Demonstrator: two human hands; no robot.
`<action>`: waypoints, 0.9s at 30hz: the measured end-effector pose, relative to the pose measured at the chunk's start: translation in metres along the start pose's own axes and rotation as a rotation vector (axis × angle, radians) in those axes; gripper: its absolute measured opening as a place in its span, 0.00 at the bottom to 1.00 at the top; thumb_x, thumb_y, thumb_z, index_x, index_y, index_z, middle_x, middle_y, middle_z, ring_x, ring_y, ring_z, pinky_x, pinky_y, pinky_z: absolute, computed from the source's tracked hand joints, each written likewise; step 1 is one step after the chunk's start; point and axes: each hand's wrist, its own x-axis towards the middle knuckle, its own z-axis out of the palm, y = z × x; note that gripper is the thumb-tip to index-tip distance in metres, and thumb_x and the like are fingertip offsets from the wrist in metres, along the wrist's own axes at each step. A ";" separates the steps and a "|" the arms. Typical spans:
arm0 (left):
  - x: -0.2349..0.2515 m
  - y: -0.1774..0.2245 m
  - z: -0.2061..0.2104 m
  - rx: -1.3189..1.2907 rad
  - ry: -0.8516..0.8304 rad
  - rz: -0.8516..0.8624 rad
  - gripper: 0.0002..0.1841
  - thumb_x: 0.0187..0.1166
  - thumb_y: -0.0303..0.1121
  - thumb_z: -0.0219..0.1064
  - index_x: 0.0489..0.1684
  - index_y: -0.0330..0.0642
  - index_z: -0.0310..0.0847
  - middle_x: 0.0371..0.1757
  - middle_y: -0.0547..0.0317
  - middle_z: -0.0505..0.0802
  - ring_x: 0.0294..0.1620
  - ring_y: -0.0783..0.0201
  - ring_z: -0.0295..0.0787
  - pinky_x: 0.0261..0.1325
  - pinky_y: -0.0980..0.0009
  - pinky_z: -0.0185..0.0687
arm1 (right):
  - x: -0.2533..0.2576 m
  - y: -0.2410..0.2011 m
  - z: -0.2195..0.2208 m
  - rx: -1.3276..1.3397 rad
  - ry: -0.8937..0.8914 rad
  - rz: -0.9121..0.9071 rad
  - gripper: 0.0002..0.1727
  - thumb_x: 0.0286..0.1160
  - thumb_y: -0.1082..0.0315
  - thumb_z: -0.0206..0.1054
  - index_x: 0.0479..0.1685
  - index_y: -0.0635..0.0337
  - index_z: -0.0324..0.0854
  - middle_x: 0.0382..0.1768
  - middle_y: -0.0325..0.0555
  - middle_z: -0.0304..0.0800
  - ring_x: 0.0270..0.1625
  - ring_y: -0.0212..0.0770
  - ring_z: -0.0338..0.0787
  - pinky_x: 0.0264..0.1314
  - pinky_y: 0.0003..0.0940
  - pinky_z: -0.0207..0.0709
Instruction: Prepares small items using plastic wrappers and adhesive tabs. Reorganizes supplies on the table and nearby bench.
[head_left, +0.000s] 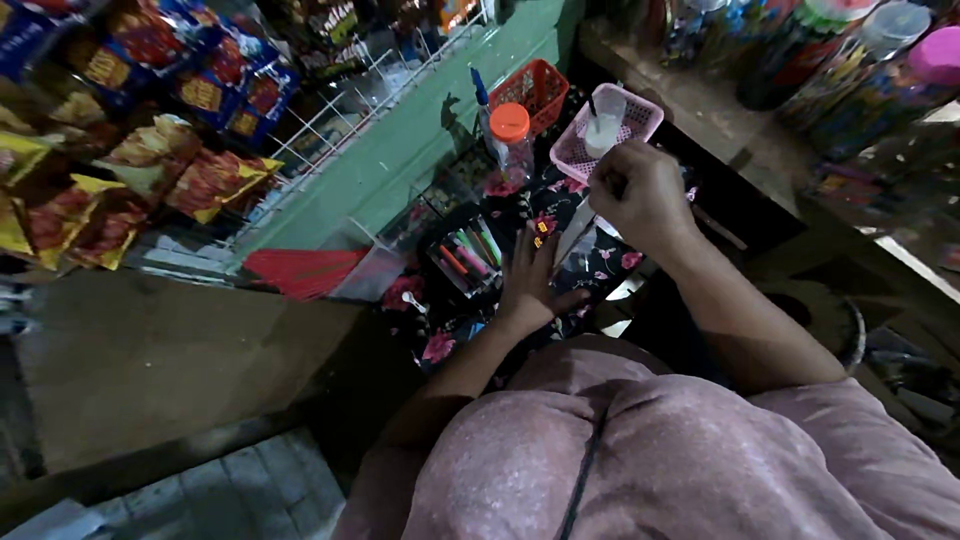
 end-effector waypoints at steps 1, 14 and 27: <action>0.004 0.004 -0.002 -0.050 0.004 0.009 0.49 0.67 0.49 0.81 0.89 0.38 0.60 0.89 0.36 0.65 0.87 0.37 0.62 0.83 0.30 0.52 | -0.001 -0.005 0.000 0.005 -0.015 -0.020 0.09 0.73 0.71 0.65 0.37 0.70 0.87 0.39 0.58 0.86 0.37 0.48 0.85 0.43 0.42 0.79; -0.008 0.020 -0.020 -0.774 -0.170 0.176 0.09 0.76 0.26 0.68 0.47 0.31 0.80 0.32 0.75 0.90 0.35 0.86 0.86 0.47 0.82 0.85 | -0.069 0.002 0.019 -0.057 0.148 -0.579 0.10 0.79 0.63 0.67 0.50 0.52 0.92 0.51 0.54 0.86 0.57 0.51 0.84 0.62 0.42 0.79; -0.013 0.026 -0.034 -0.464 0.156 0.657 0.11 0.75 0.31 0.71 0.41 0.29 0.87 0.41 0.47 0.96 0.49 0.66 0.93 0.65 0.72 0.82 | -0.087 -0.032 -0.015 -0.159 0.047 -0.837 0.06 0.90 0.67 0.54 0.44 0.48 0.74 0.45 0.44 0.75 0.51 0.44 0.77 0.65 0.35 0.69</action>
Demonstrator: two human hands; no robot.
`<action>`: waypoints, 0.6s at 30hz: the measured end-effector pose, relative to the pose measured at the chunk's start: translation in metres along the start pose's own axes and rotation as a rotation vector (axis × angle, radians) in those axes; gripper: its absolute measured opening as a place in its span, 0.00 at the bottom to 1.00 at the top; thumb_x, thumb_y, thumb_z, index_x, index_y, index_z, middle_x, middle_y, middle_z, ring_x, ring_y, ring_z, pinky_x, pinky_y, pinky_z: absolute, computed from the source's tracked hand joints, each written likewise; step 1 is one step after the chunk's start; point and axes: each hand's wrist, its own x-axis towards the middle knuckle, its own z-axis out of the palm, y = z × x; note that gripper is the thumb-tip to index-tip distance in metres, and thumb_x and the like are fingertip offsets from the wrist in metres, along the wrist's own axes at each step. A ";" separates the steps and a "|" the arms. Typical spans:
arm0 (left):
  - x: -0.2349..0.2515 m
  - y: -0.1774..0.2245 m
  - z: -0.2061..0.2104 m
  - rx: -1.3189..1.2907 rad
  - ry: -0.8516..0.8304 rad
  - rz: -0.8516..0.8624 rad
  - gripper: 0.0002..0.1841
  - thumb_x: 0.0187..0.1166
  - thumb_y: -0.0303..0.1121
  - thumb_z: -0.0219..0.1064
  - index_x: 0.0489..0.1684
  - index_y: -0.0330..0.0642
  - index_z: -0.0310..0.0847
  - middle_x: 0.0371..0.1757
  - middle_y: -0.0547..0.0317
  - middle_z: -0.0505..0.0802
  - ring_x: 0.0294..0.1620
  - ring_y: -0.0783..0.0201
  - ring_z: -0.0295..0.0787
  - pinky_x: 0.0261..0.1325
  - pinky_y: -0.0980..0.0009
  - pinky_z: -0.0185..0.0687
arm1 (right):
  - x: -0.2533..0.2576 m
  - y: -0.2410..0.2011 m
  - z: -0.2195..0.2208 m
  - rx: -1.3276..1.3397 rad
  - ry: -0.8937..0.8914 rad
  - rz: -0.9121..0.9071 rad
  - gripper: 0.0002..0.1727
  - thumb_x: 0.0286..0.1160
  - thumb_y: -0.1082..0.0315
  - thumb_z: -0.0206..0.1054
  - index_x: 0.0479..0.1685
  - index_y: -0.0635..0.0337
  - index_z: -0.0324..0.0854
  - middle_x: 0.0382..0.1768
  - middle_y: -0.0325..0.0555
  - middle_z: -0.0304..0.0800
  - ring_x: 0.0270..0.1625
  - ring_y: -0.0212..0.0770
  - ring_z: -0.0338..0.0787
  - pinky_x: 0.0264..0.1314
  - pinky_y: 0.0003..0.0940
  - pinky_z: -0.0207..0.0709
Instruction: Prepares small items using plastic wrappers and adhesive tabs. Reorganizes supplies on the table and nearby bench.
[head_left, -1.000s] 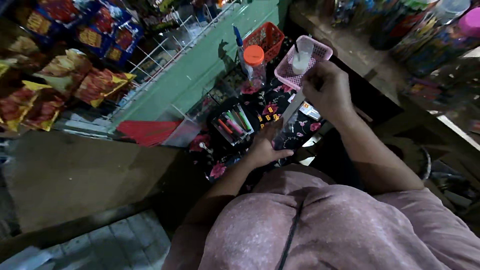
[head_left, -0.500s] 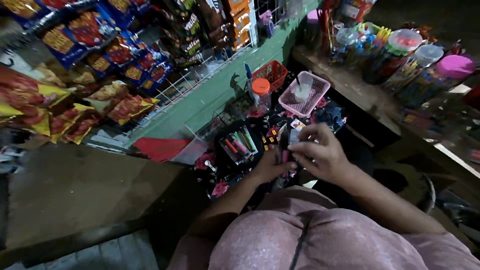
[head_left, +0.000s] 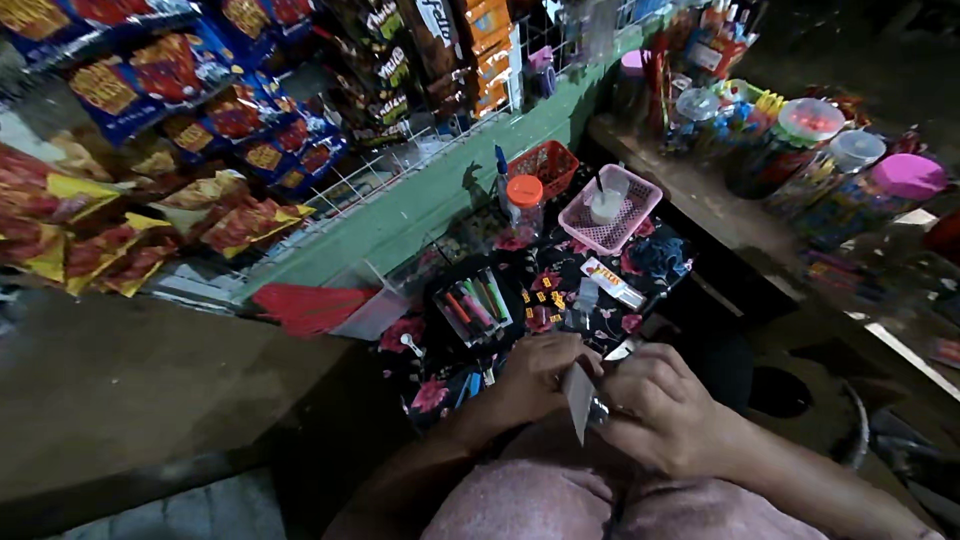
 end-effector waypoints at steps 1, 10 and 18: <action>0.001 0.004 -0.001 -0.013 -0.003 0.036 0.10 0.79 0.32 0.70 0.40 0.31 0.86 0.41 0.48 0.96 0.52 0.64 0.94 0.71 0.68 0.80 | 0.002 -0.003 -0.005 0.000 0.007 -0.035 0.06 0.89 0.68 0.53 0.43 0.49 0.72 0.45 0.44 0.74 0.51 0.44 0.76 0.67 0.35 0.67; -0.001 0.010 -0.010 0.059 -0.028 0.048 0.13 0.82 0.40 0.68 0.44 0.36 0.84 0.40 0.53 0.95 0.49 0.67 0.93 0.77 0.66 0.75 | 0.010 -0.003 -0.017 0.043 -0.039 0.006 0.05 0.90 0.66 0.52 0.42 0.48 0.69 0.44 0.43 0.71 0.51 0.42 0.75 0.69 0.33 0.64; -0.019 -0.011 0.000 -0.151 -0.113 -0.494 0.39 0.60 0.41 0.84 0.72 0.30 0.76 0.61 0.53 0.91 0.65 0.70 0.85 0.70 0.67 0.80 | 0.004 0.026 0.003 0.014 0.022 0.271 0.05 0.82 0.61 0.69 0.38 0.46 0.84 0.61 0.40 0.79 0.70 0.42 0.73 0.77 0.40 0.60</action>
